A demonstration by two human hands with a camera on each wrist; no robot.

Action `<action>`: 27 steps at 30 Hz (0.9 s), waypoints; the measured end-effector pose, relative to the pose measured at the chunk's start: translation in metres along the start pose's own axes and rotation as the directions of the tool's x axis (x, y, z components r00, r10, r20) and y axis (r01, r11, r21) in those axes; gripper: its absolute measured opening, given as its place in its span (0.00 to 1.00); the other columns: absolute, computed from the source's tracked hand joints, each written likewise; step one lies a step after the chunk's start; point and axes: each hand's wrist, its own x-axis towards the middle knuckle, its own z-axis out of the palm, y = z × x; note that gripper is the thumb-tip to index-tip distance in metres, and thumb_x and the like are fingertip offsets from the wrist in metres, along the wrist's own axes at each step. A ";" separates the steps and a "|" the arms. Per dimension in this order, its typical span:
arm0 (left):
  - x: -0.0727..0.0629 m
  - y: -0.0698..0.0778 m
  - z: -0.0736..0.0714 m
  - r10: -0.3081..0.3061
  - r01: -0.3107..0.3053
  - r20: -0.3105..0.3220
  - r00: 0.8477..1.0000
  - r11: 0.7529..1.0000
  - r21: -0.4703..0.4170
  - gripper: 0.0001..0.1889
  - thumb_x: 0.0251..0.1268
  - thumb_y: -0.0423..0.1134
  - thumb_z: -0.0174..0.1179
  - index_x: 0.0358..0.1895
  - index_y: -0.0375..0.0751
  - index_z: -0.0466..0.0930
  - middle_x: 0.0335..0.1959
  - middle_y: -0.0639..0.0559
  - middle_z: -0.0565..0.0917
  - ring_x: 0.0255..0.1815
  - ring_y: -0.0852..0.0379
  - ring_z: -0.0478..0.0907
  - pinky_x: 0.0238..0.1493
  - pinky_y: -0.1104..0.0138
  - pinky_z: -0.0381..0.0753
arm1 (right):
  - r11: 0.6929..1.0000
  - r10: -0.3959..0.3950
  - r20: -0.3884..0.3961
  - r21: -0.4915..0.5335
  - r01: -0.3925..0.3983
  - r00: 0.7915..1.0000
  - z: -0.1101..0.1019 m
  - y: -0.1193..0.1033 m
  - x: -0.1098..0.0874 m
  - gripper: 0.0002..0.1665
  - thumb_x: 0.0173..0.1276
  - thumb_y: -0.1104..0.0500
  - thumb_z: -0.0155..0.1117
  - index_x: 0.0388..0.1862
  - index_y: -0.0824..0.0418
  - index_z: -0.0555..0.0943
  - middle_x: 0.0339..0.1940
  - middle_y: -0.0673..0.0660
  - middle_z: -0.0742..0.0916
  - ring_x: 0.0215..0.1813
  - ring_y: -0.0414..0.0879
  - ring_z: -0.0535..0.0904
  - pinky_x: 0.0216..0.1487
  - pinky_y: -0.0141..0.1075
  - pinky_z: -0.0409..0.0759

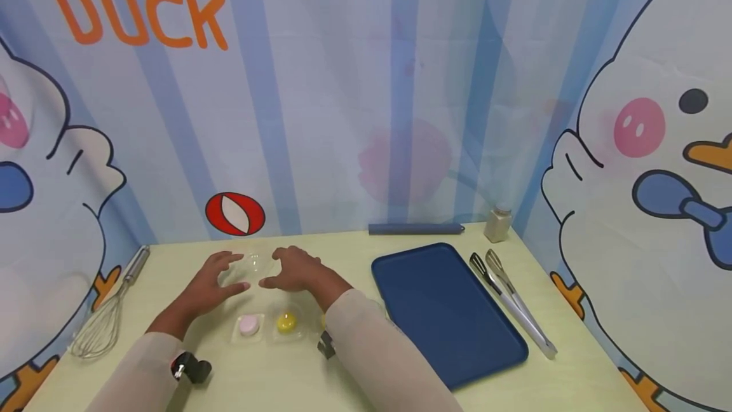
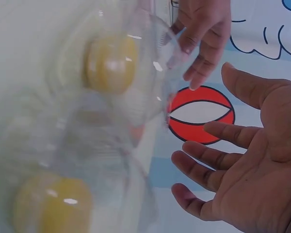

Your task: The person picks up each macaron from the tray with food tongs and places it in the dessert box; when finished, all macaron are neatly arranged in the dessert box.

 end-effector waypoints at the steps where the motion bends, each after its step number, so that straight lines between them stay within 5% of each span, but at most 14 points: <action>1: 0.000 0.000 0.000 -0.007 0.007 0.003 1.000 1.000 -0.001 0.42 0.72 0.52 0.72 0.82 0.39 0.66 0.86 0.28 0.57 0.85 0.23 0.58 0.80 0.25 0.62 | 1.000 -0.007 0.005 0.011 0.007 1.000 -0.003 -0.001 0.001 0.42 0.77 0.37 0.69 0.81 0.56 0.73 0.82 0.58 0.78 0.84 0.54 0.72 0.85 0.59 0.71; 14: 0.012 0.002 -0.004 -0.072 0.071 0.051 0.996 0.997 0.017 0.44 0.71 0.53 0.74 0.84 0.41 0.65 0.86 0.27 0.54 0.81 0.23 0.65 0.78 0.27 0.68 | 0.992 -0.120 0.068 0.052 0.116 0.990 -0.040 -0.001 0.022 0.41 0.76 0.43 0.74 0.82 0.53 0.74 0.80 0.60 0.80 0.80 0.56 0.77 0.79 0.53 0.79; 27: 0.021 0.000 -0.006 -0.077 0.073 0.087 0.993 0.996 0.046 0.46 0.72 0.51 0.73 0.86 0.39 0.60 0.83 0.26 0.58 0.76 0.24 0.73 0.76 0.31 0.75 | 0.998 -0.058 0.095 0.031 0.055 0.994 -0.049 0.004 0.045 0.37 0.75 0.50 0.77 0.80 0.53 0.77 0.80 0.61 0.79 0.82 0.57 0.74 0.82 0.55 0.75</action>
